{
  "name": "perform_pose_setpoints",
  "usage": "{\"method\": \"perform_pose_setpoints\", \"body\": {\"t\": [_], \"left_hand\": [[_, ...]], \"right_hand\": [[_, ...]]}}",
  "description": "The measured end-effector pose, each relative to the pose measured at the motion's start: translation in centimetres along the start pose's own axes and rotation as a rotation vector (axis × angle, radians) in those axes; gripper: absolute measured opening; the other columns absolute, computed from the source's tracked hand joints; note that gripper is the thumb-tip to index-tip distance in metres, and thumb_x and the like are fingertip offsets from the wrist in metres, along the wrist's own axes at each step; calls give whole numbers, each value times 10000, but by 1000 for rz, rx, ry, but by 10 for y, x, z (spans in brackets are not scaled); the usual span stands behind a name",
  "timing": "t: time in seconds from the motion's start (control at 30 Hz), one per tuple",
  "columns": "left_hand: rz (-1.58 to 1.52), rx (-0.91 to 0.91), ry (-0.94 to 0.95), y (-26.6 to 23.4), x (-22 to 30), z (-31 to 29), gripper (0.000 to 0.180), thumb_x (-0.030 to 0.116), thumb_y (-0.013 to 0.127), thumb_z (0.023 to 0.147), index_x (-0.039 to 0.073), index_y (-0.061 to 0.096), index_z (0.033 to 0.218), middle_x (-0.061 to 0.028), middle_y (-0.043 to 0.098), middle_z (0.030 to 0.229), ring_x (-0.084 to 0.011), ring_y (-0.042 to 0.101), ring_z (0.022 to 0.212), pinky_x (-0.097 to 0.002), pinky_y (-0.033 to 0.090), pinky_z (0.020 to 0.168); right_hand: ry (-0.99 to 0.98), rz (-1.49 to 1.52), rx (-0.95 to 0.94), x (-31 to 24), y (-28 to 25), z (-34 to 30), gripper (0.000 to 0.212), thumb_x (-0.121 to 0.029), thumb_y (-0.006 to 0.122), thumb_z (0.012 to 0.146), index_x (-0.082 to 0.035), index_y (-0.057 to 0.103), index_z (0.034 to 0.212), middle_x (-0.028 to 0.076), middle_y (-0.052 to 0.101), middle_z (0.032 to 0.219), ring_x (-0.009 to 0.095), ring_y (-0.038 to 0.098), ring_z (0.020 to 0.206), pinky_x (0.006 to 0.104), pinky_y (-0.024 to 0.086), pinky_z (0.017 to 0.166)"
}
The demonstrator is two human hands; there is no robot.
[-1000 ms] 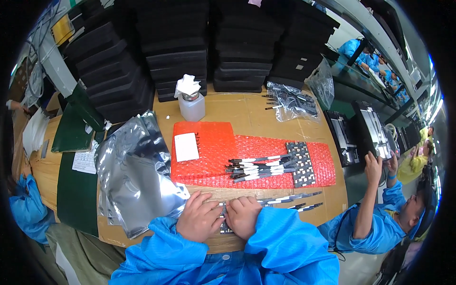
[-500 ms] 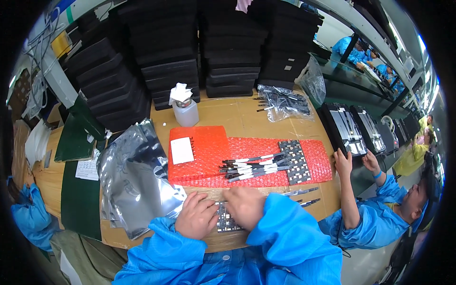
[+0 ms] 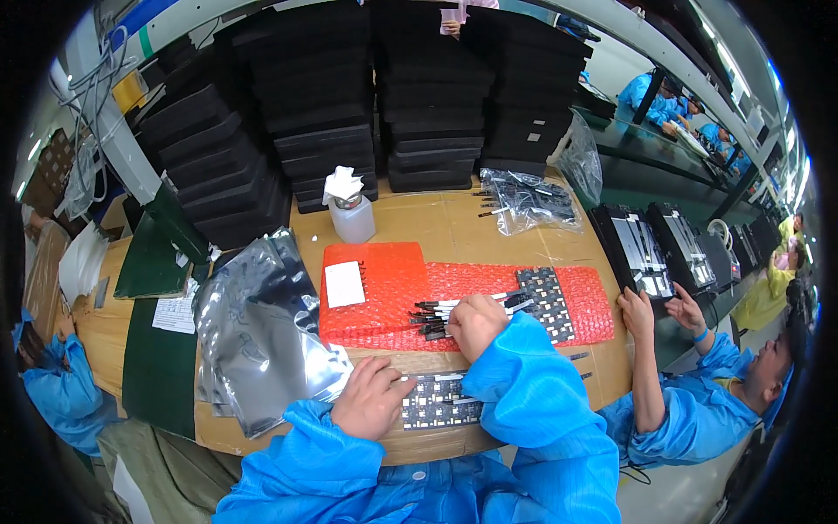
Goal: The person assembles electronic components by hand, connecting ribbon cables to a circuit board array.
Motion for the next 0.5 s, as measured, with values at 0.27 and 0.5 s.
{"method": "perform_pose_setpoints", "body": {"t": [0.27,0.5], "left_hand": [[176,-65,-12,1,7,5,299,110,501,698,117,609,977,-69,539,928,-271,463,1028,-438,301,953],[50,78,-33,-10,8,1,309,69,561,650,91,606,955,-79,545,918,-287,477,998,-430,344,918]], "right_hand": [[-61,28,164,-38,-80,-20,93,-57,656,659,-58,581,714,103,565,661,271,560,646,364,436,593],[110,250,-296,-41,-21,-57,123,-197,631,728,-76,612,741,123,599,689,277,595,634,357,470,572]]}}
Point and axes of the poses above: each hand's wrist, its own z-axis towards the middle knuckle, its own y-axis out of the palm, x = y × z, the point moved 6 cm from there along z, towards the middle knuckle
